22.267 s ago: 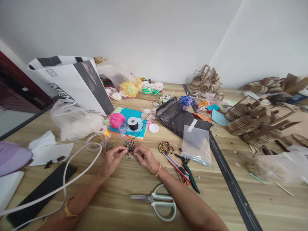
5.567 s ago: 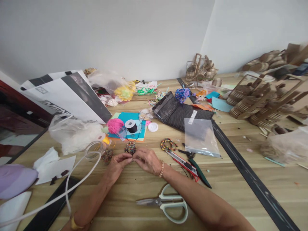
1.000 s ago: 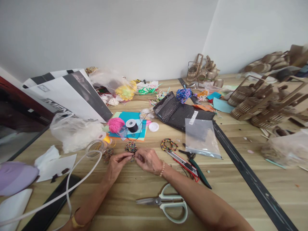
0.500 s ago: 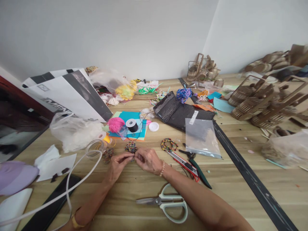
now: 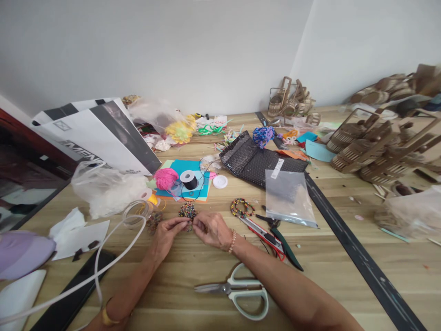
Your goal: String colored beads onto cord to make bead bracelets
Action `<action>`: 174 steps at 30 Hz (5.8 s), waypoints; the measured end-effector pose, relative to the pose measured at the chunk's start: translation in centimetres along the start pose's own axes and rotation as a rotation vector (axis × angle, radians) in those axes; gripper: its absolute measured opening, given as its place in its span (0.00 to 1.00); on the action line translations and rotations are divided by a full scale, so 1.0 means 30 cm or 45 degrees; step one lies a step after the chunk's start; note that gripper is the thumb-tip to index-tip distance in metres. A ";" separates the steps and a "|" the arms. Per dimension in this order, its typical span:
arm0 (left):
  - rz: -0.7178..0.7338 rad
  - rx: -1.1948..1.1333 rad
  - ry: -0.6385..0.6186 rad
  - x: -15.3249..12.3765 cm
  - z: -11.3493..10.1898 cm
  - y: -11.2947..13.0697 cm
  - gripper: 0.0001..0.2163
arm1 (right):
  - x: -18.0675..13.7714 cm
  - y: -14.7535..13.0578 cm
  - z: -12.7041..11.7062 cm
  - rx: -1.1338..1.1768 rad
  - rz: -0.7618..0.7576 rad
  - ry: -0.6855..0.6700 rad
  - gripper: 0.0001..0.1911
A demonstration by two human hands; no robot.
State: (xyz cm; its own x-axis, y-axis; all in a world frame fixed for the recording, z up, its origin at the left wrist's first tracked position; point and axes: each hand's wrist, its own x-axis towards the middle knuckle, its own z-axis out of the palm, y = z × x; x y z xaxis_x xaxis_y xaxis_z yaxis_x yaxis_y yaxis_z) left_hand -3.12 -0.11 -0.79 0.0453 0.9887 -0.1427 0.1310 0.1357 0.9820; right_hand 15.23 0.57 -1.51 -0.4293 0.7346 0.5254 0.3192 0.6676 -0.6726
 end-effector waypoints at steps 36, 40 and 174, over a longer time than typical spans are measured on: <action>-0.175 -0.399 -0.038 0.013 0.001 -0.027 0.08 | 0.003 -0.002 -0.013 0.104 0.059 -0.060 0.04; -0.161 -0.342 -0.056 0.013 -0.002 -0.037 0.08 | 0.003 -0.002 -0.013 0.094 0.056 -0.072 0.04; -0.018 -0.169 -0.158 0.001 0.005 -0.003 0.06 | 0.002 -0.007 -0.012 0.355 0.229 -0.102 0.12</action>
State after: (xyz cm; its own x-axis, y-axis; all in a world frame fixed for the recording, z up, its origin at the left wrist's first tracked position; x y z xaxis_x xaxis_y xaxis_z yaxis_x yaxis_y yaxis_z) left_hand -2.97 -0.10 -0.89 0.1670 0.9725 -0.1623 0.0006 0.1645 0.9864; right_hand 15.42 0.51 -1.15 -0.4559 0.8182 0.3502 0.1573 0.4613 -0.8732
